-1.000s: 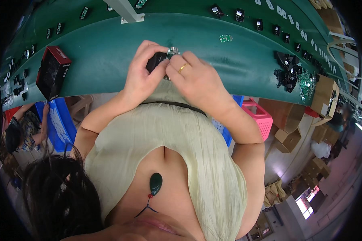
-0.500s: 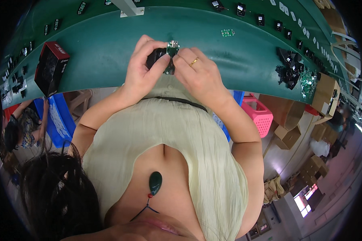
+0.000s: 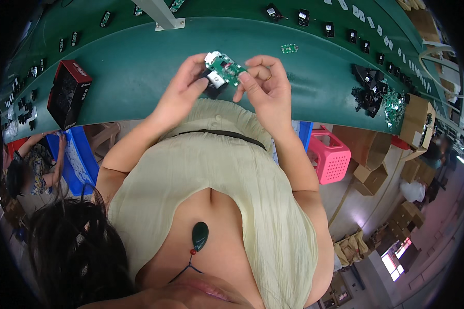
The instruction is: The person assembles electronic circuit boards into black plastic casings by hand on a production line.
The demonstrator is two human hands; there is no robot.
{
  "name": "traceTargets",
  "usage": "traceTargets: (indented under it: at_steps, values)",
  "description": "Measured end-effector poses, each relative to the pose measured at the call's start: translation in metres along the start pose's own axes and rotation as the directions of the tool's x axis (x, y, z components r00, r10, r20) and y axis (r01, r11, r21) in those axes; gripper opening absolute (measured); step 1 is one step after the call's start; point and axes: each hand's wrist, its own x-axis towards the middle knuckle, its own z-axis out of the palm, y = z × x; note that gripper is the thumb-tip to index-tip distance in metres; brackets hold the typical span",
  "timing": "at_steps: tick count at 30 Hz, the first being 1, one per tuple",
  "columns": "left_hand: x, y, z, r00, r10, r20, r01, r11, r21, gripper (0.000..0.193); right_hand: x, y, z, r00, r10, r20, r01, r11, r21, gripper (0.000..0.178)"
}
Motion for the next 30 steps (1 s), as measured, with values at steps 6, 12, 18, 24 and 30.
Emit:
traceTargets:
  at_steps: [6, 12, 18, 24, 30]
  values:
    - [0.009, 0.016, -0.007, 0.830, -0.525, 0.190, 0.536, 0.654, -0.533, 0.028, -0.013, 0.003, 0.000, 0.966, 0.171, 0.193, -0.215, 0.948, 0.236, 0.018]
    - [0.009, 0.003, -0.018, 0.829, -0.411, 0.379, 0.558, 0.662, -0.501, 0.032, -0.027, 0.006, 0.007, 0.983, -0.010, 0.184, 0.025, 0.996, -0.080, 0.022]
    - [0.003, 0.008, -0.006, 0.851, -0.482, 0.210, 0.522, 0.732, -0.438, 0.031, -0.008, -0.005, 0.002, 0.685, -0.569, 0.455, 0.695, 0.322, -0.642, 0.028]
    - [-0.001, 0.008, -0.001, 0.882, -0.469, 0.054, 0.459, 0.826, -0.326, 0.028, 0.004, 0.009, 0.000, 0.530, -0.683, 0.502, 0.818, 0.258, -0.514, 0.029]
    - [-0.003, 0.016, 0.010, 0.944, -0.330, 0.016, 0.302, 0.843, -0.444, 0.027, 0.012, 0.013, 0.005, 0.571, -0.730, 0.375, 0.752, 0.284, -0.594, 0.022]
